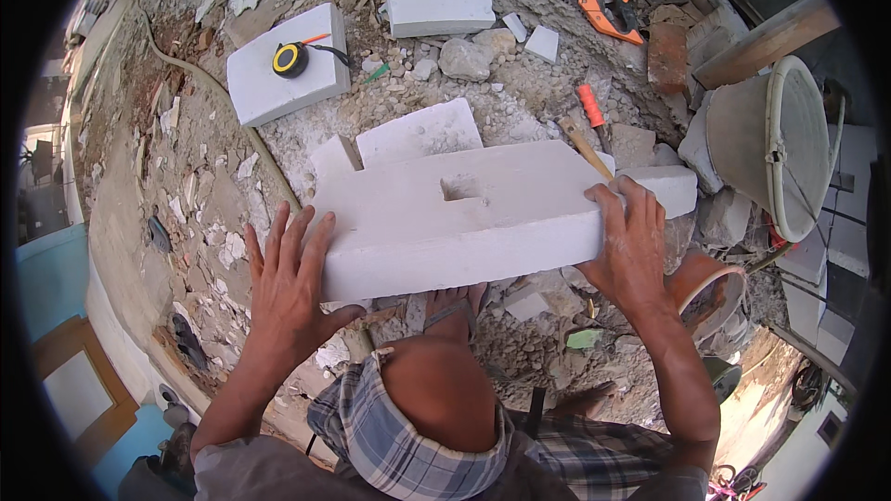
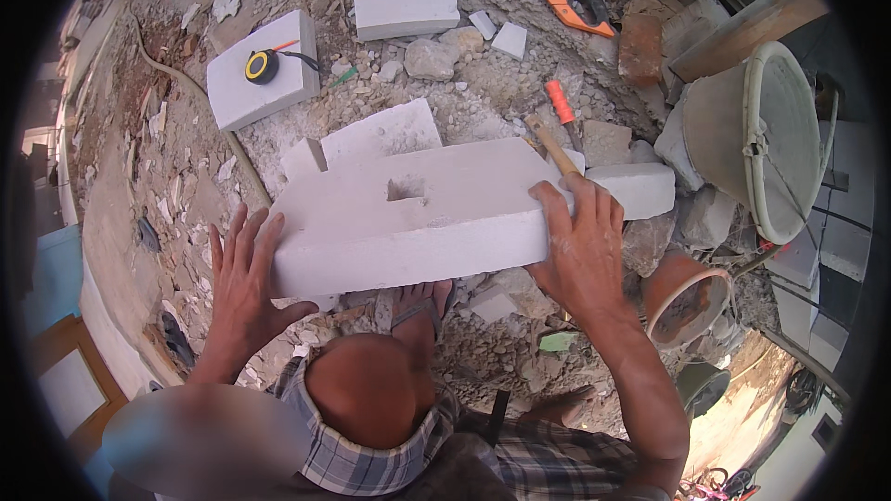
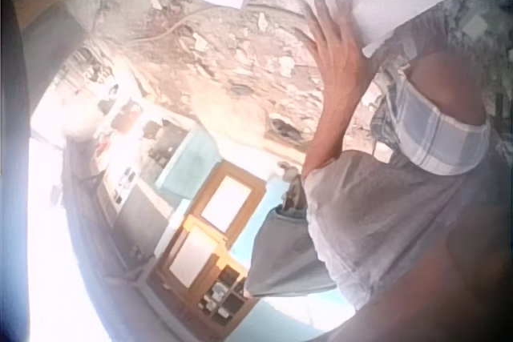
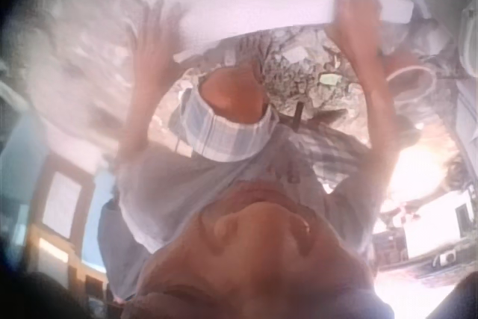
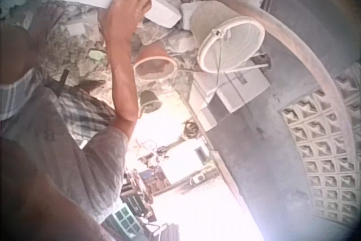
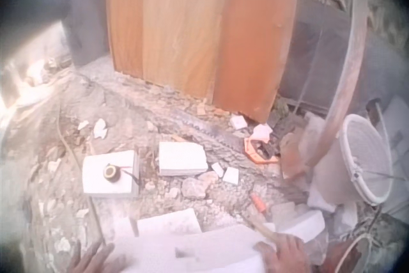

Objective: The person uses a hammer and chisel to cut a rectangular hole into a white ceramic tile. After completing the cut, the person applies mortar to the tile using a trowel.

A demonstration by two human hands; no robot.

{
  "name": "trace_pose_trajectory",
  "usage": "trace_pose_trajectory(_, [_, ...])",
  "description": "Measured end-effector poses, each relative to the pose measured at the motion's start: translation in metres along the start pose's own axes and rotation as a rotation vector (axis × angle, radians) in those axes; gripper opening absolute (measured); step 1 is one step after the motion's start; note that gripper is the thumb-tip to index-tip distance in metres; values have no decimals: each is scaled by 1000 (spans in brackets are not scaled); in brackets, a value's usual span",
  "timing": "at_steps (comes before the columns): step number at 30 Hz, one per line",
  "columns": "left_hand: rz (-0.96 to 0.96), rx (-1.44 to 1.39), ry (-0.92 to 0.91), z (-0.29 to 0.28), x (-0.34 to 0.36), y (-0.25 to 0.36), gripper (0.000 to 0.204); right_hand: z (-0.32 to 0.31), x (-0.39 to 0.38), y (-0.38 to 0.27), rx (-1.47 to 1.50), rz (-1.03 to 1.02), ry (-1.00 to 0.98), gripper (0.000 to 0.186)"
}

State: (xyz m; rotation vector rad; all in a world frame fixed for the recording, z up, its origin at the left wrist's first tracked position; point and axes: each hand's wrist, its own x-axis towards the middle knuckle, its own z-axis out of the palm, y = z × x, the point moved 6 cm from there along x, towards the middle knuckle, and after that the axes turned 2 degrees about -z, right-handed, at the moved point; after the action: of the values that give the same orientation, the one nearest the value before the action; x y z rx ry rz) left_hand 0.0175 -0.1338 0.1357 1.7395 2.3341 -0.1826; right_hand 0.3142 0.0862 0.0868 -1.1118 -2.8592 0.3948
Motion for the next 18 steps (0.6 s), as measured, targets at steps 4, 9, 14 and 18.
trace_pose_trajectory(4, [329, -209, 79, -15, 46, 61, 122, -28, 28, -17, -127, 2, -109, 93])
trace_pose_trajectory(9, [310, -191, 140, 15, 78, 73, 111, -27, 82, -90, 445, -246, -317, 88])
trace_pose_trajectory(14, [286, -120, 149, 7, 89, 72, 109, -34, 104, -101, 242, -221, -466, 89])
trace_pose_trajectory(18, [216, -237, -21, 10, 104, 64, 123, -100, 75, -57, -55, -148, -113, 88])
